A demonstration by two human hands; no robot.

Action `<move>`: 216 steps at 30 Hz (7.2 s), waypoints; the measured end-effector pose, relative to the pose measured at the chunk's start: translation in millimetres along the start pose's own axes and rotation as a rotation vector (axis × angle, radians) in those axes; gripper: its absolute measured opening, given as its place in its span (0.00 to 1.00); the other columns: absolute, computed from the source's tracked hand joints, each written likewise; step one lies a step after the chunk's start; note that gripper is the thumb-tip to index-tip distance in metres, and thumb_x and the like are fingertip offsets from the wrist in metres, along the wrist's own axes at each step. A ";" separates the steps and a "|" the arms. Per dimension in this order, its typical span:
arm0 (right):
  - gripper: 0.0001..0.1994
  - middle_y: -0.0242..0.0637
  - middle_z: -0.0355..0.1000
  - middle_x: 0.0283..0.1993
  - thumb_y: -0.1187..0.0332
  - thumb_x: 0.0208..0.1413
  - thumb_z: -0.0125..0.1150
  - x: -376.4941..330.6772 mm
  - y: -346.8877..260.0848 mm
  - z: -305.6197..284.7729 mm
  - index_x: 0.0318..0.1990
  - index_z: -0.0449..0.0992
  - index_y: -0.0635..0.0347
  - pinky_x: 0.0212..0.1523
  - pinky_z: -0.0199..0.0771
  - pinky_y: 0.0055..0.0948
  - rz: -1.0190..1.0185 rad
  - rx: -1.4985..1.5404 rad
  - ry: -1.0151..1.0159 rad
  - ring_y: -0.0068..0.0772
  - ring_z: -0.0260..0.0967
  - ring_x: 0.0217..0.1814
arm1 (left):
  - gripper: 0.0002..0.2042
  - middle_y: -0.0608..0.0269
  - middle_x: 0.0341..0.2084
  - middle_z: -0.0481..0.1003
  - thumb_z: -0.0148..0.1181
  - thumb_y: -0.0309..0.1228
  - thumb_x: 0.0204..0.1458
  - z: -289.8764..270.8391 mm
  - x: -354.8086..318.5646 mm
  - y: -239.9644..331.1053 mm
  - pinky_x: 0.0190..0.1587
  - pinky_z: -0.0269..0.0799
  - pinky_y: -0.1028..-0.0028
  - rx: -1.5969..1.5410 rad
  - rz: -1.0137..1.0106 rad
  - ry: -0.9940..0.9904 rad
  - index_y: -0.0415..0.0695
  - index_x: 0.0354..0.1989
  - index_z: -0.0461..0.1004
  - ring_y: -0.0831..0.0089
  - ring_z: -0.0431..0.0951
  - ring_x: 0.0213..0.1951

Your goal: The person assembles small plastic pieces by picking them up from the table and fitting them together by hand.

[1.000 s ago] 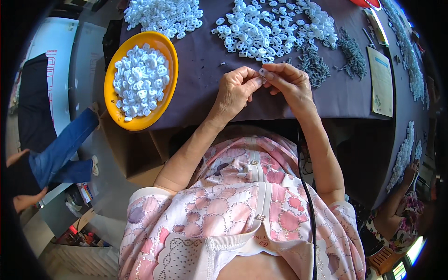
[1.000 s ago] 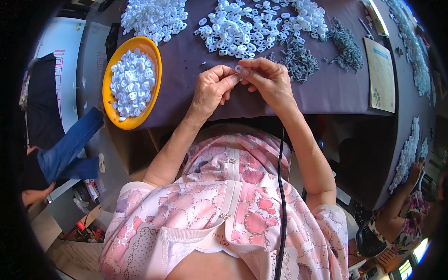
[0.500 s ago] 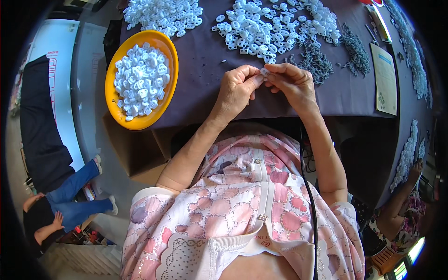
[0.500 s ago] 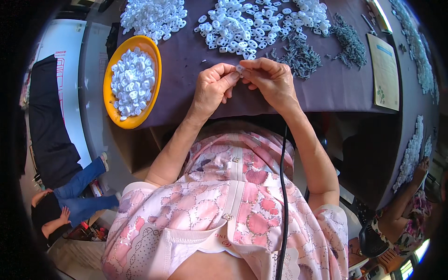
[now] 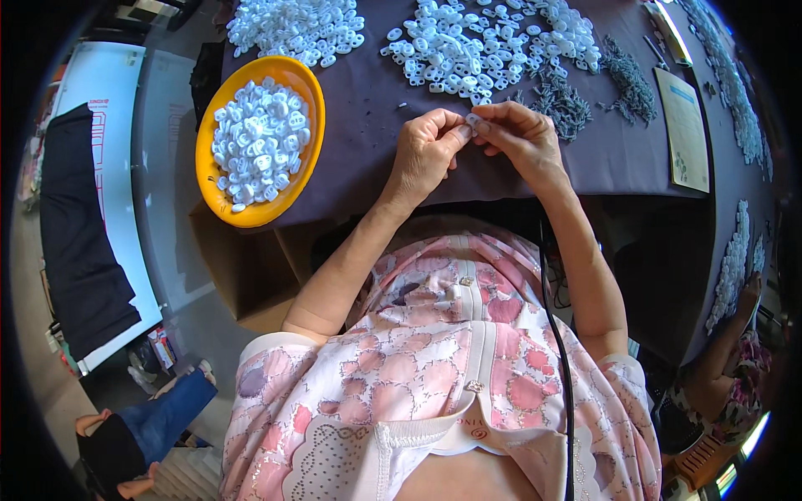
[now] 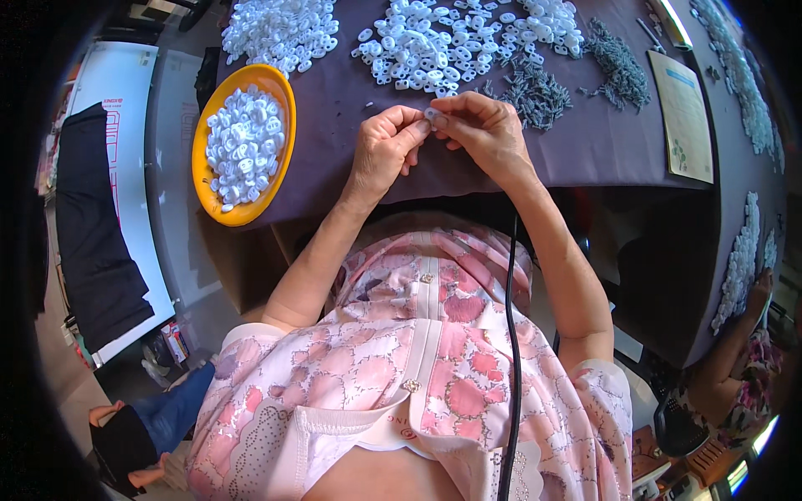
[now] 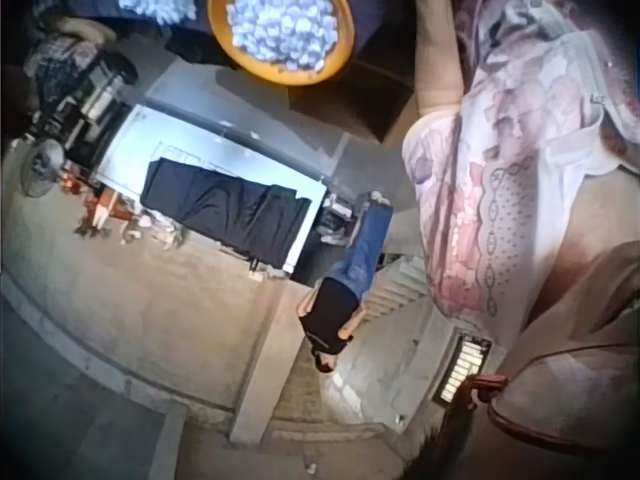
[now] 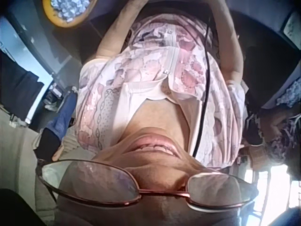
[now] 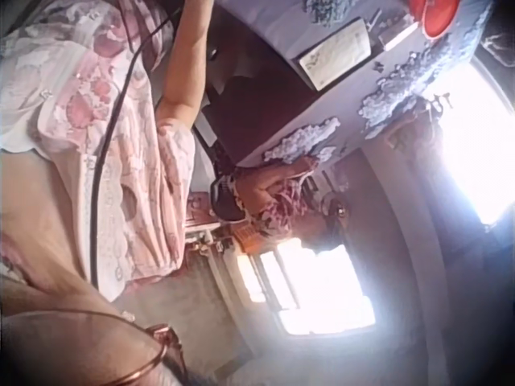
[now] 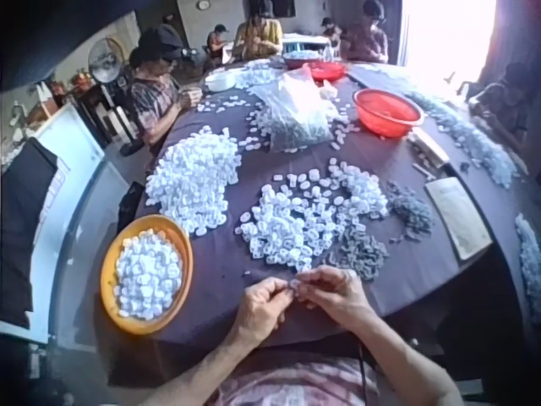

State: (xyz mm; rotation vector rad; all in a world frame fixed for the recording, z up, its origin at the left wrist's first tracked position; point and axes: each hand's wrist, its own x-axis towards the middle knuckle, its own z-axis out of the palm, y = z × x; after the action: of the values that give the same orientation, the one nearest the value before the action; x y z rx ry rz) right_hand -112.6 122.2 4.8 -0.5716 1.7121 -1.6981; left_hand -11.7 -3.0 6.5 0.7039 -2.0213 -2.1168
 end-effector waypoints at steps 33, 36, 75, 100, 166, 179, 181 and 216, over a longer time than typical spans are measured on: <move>0.09 0.24 0.72 0.28 0.74 0.51 0.58 -5.9 4.9 9.0 0.41 0.76 0.58 0.28 0.67 0.13 -0.056 -0.086 0.044 0.11 0.67 0.29 | 0.07 0.72 0.18 0.70 0.54 0.31 0.53 3.3 -3.9 -5.4 0.14 0.59 0.85 -0.011 0.107 0.106 0.41 0.31 0.75 0.88 0.65 0.15; 0.10 0.25 0.73 0.30 0.72 0.52 0.59 -4.6 1.3 7.6 0.42 0.76 0.59 0.28 0.68 0.13 -0.048 -0.106 0.042 0.12 0.69 0.29 | 0.07 0.71 0.18 0.70 0.54 0.30 0.53 1.3 -3.1 -2.1 0.14 0.59 0.85 -0.013 0.095 0.102 0.40 0.31 0.74 0.88 0.65 0.15; 0.10 0.30 0.73 0.31 0.70 0.56 0.54 0.0 -3.6 -2.2 0.42 0.75 0.62 0.27 0.69 0.14 0.039 0.066 0.024 0.14 0.69 0.30 | 0.08 0.73 0.16 0.69 0.57 0.32 0.50 2.5 2.4 5.9 0.13 0.56 0.88 -0.080 -0.027 0.058 0.40 0.30 0.74 0.89 0.64 0.14; 0.08 0.27 0.73 0.27 0.68 0.51 0.61 3.9 -7.6 2.7 0.37 0.77 0.61 0.23 0.67 0.13 0.085 0.033 0.025 0.13 0.67 0.25 | 0.05 0.71 0.16 0.70 0.56 0.28 0.49 3.2 3.9 8.9 0.17 0.60 0.84 -0.078 -0.054 0.043 0.39 0.28 0.73 0.87 0.64 0.15; 0.12 0.24 0.72 0.29 0.77 0.49 0.58 -5.9 4.0 10.4 0.42 0.76 0.57 0.28 0.67 0.12 -0.119 -0.087 0.059 0.09 0.65 0.29 | 0.06 0.71 0.17 0.71 0.56 0.28 0.51 6.9 -5.1 -2.4 0.14 0.59 0.86 -0.092 0.059 0.149 0.39 0.31 0.76 0.87 0.65 0.15; 0.11 0.24 0.72 0.29 0.78 0.50 0.58 -10.9 5.5 8.6 0.42 0.76 0.58 0.28 0.65 0.11 -0.110 -0.176 0.011 0.09 0.65 0.30 | 0.06 0.68 0.23 0.73 0.56 0.23 0.50 -1.5 -6.2 0.6 0.18 0.64 0.84 0.008 0.188 0.089 0.37 0.35 0.75 0.84 0.68 0.16; 0.09 0.25 0.72 0.28 0.78 0.48 0.59 -11.8 7.1 10.8 0.39 0.76 0.61 0.29 0.67 0.15 -0.156 -0.206 0.040 0.12 0.65 0.27 | 0.04 0.68 0.23 0.73 0.56 0.24 0.50 -0.7 -6.1 -4.5 0.18 0.64 0.84 0.029 0.176 0.098 0.37 0.33 0.75 0.85 0.68 0.17; 0.07 0.35 0.70 0.31 0.78 0.44 0.59 -18.0 14.5 17.3 0.32 0.77 0.57 0.30 0.70 0.27 -0.582 -0.663 0.136 0.34 0.70 0.32 | 0.03 0.67 0.20 0.72 0.56 0.20 0.48 0.7 -11.2 -14.4 0.20 0.64 0.83 0.202 0.331 0.143 0.37 0.30 0.76 0.85 0.68 0.17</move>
State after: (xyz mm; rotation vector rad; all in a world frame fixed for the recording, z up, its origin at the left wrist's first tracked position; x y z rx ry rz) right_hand -85.9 123.7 -6.0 -1.3901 2.3802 -1.5126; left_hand 1.0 3.6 -4.8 0.4871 -2.1195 -1.6520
